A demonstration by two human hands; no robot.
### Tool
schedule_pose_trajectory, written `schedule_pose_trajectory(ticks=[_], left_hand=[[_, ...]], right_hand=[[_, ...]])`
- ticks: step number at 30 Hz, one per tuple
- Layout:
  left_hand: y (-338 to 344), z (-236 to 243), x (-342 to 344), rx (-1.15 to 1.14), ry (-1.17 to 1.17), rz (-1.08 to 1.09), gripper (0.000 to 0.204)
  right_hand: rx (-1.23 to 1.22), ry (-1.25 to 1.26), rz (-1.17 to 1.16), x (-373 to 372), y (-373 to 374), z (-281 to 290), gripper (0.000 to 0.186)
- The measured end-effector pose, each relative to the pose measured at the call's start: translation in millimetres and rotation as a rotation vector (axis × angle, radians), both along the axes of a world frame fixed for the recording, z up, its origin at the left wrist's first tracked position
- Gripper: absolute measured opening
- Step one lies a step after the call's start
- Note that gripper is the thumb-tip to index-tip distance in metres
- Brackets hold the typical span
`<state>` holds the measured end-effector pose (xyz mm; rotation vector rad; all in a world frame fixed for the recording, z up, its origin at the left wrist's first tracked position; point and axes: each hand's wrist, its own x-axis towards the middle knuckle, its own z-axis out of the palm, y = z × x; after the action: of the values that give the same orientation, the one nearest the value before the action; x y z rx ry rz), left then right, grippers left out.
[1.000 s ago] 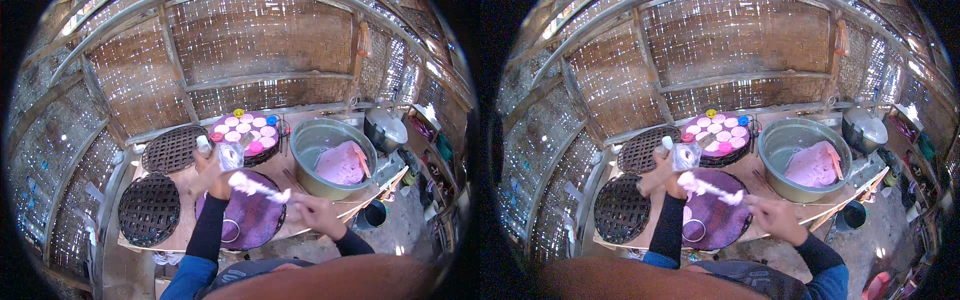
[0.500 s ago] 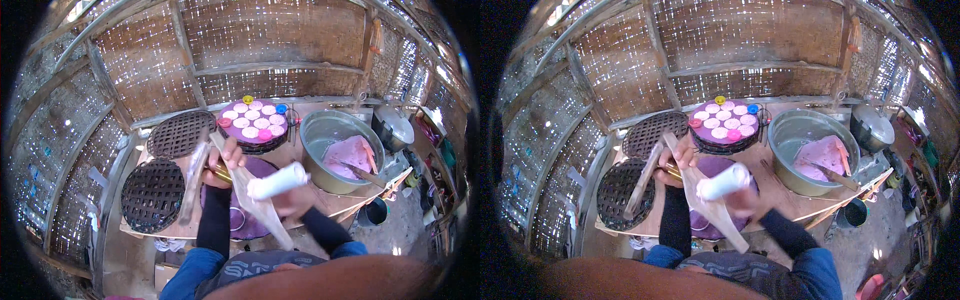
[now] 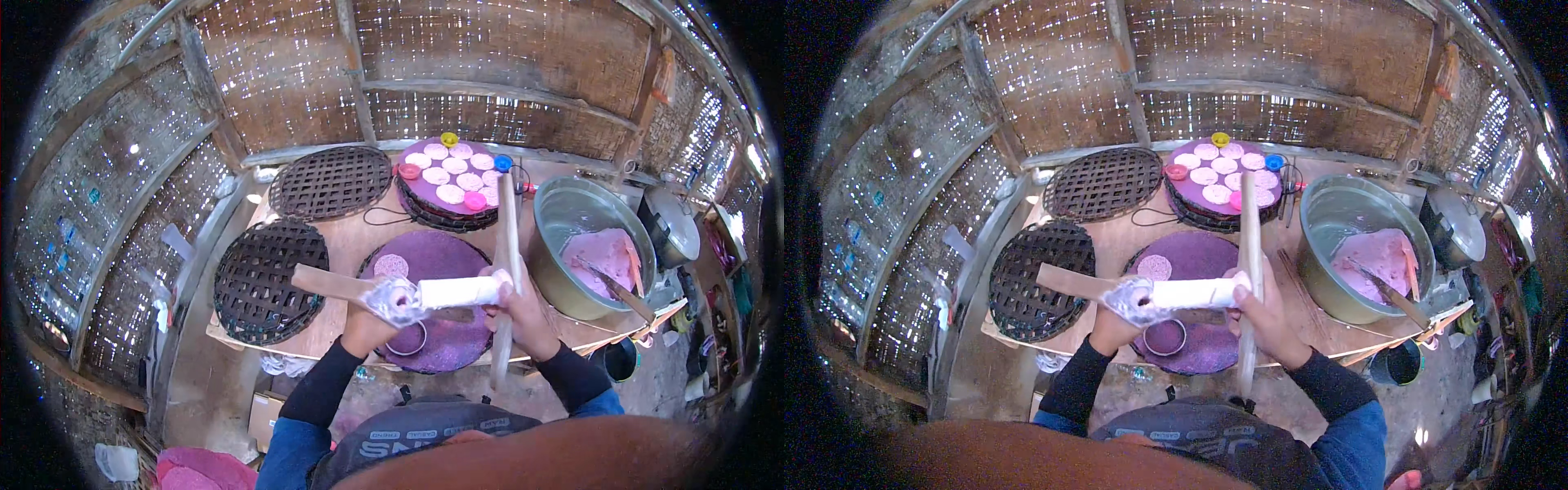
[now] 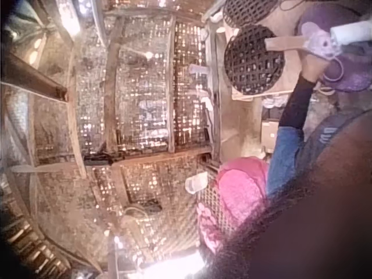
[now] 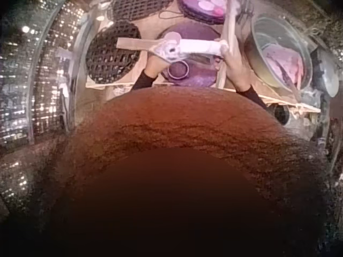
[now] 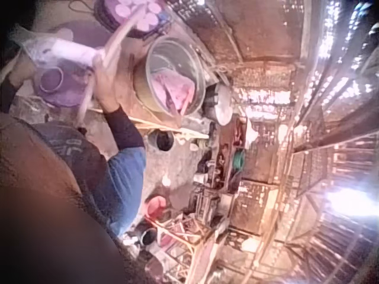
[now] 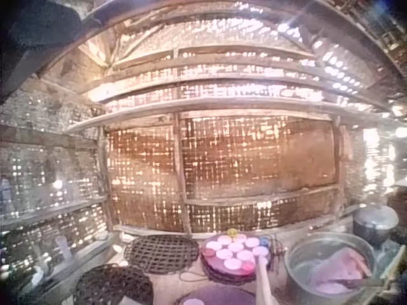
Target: The person scoops pink batter from a large metal bowl using a wooden paddle and fills a small metal ring mold placed on a purple mat. They smooth the batter, remove the ring, and place the formed cake onto a nearby woven tray. The person repeats this process to create multiple round cakes.
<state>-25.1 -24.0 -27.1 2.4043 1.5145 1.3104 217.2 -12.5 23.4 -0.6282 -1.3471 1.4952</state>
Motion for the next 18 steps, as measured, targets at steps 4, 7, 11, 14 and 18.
schedule_pose_trajectory(ticks=[4, 7, 11, 14, 18], left_hand=[[-18.7, 30.6, 4.4, -0.007, -0.048, -0.050, 0.029], [-31.8, 31.3, -5.7, -0.129, 0.072, -0.051, 0.038], [-33.5, 22.1, -6.3, -0.248, -0.035, -0.216, 0.042], [-37.8, 24.5, -2.3, -0.299, -0.068, -0.238, 0.039], [-42.6, 11.2, 7.3, -0.316, -0.073, -0.186, 0.036]], right_hand=[[0.562, -0.464, -0.097, -1.6, 2.4, 13.9, 0.083], [0.834, -0.655, -0.060, -8.0, -7.5, 36.6, 0.091], [0.930, -0.708, 0.046, -12.4, -14.1, 46.6, 0.090], [0.831, -0.725, 0.102, -11.5, -17.1, 37.7, 0.093], [0.809, -0.730, 0.067, -8.2, -21.9, 12.5, 0.093]])
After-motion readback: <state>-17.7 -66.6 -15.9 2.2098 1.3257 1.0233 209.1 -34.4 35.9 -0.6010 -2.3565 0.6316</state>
